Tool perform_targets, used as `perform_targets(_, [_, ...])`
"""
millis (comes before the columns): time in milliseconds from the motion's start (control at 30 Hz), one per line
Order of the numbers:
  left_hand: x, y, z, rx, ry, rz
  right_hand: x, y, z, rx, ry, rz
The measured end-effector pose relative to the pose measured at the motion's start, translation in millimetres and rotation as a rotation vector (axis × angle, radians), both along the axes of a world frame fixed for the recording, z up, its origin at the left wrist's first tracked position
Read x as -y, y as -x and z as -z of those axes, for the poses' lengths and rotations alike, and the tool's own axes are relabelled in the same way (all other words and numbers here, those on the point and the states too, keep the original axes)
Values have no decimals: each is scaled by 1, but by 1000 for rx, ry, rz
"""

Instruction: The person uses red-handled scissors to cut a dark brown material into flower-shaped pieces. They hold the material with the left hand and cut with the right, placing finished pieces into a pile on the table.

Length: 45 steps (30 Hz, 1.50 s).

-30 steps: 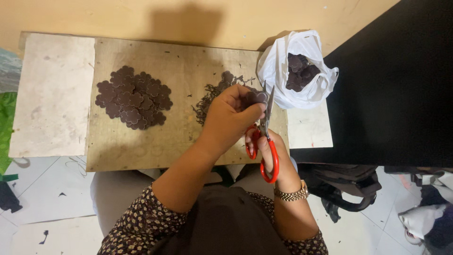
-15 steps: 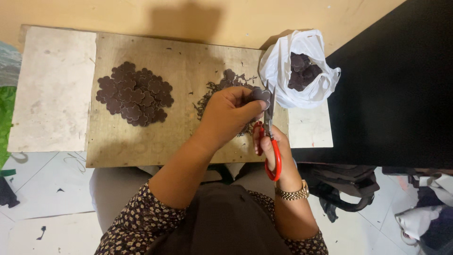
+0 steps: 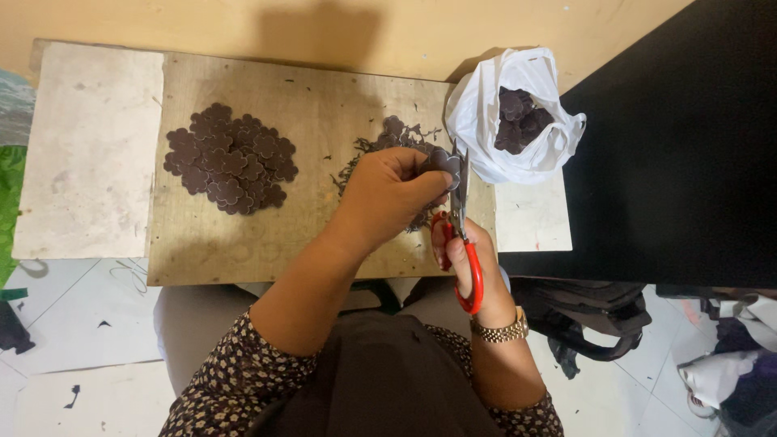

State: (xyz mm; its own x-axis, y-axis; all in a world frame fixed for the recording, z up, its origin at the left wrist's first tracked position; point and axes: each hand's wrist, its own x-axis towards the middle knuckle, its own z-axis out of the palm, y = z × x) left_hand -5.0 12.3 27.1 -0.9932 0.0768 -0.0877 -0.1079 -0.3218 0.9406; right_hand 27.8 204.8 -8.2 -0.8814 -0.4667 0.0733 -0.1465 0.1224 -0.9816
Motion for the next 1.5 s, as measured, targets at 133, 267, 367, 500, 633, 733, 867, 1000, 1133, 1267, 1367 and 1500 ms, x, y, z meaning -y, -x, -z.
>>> perform_targets(133, [0,0,1,10,10,4,-3,0,4,-6,-17,10])
perform_targets(267, [0,0,0,24,11,12,-5,-1,5,-13,-35,16])
perform_targets(367, [-1,-1,-2,39,-22,21,-3,-1,3,26,-21,19])
perform_targets(500, [-1,-1,-6,26,2,27,3,-2,-6,20,47,-63])
perform_targets(633, [0,-2,-8,-5,87,25,8,-3,-12,9,8,-34])
perform_targets(733, [0,-3,-7,5,83,26,9,-3,-11,2,26,-38])
perform_targets(867, [-2,-2,-6,20,63,17,6,-2,-9,-13,18,-46])
perform_targets(1000, [0,-2,-7,-20,84,7,3,-1,-8,19,18,-53])
perform_targets(1133, [1,-3,-9,40,68,14,2,-2,-6,40,33,-48])
perform_targets(1267, [3,-3,-10,40,121,12,-1,0,0,56,33,-51])
perform_targets(1367, [3,-2,-9,20,133,17,-4,-1,4,72,47,-46])
perform_targets(1500, [2,0,-8,34,73,8,-4,0,5,136,102,-49])
